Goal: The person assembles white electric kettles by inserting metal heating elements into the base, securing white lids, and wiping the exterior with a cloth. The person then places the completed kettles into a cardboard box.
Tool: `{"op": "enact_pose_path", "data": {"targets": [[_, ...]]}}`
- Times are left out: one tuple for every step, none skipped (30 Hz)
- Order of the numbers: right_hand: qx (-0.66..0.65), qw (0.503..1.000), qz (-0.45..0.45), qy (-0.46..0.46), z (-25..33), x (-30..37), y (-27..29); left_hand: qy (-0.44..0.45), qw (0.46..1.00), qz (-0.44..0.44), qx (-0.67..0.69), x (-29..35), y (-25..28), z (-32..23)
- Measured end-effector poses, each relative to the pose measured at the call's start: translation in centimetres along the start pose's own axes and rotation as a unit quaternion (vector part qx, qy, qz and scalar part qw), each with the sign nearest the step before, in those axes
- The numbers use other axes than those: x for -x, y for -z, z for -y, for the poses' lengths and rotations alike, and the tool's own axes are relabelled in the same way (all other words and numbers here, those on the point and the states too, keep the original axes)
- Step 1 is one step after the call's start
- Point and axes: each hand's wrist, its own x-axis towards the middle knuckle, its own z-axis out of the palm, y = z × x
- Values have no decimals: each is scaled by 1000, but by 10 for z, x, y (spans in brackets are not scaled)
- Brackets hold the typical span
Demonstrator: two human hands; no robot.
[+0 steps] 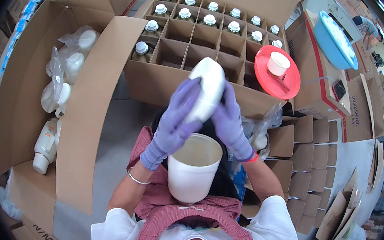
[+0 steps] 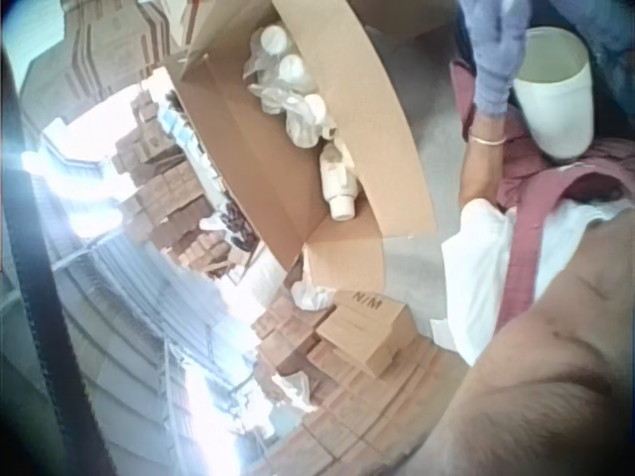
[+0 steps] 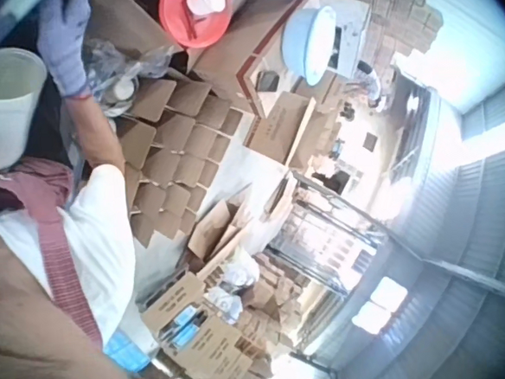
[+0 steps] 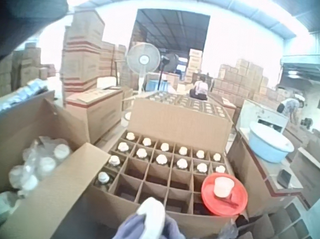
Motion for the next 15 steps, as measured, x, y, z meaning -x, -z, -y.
{"op": "enact_pose_path", "data": {"targets": [[117, 985, 60, 108, -24, -6, 13, -139, 976, 81, -150, -9, 13, 7], [219, 946, 88, 223, -47, -9, 30, -166, 940, 151, -258, -16, 15, -1], [229, 935, 136, 236, -48, -19, 39, -171, 928, 175, -282, -15, 17, 2], [238, 921, 184, 249, -46, -35, 48, -176, 915, 198, -306, -12, 18, 7], [131, 968, 182, 112, -51, -58, 60, -162, 901, 216, -339, -5, 18, 16], [22, 985, 172, -27, -53, -87, 72, -134, 902, 246, -330, -2, 21, 20], [215, 971, 108, -6, -48, -116, 73, -96, 925, 228, -290, 6, 20, 28], [399, 916, 34, 12, -46, -141, 75, -59, 945, 212, -242, 14, 16, 36], [514, 858, 16, 0, -57, -165, 80, -49, 951, 217, -217, 15, 14, 37], [620, 784, 0, -7, -67, -188, 80, -41, 959, 206, -188, 17, 12, 40], [684, 729, 24, -10, -68, -205, 69, -32, 959, 184, -215, 13, 18, 38], [720, 692, -16, 56, -64, -218, 49, -25, 956, 165, -240, 6, 25, 34], [691, 709, -8, 144, -60, -231, 29, -12, 967, 107, -232, 1, 36, 37], [651, 723, 6, 231, -48, -240, -8, 6, 973, 46, -227, 1, 51, 42], [608, 741, 82, 272, -52, -252, -39, 62, 983, -34, -167, 1, 64, 46]]}}
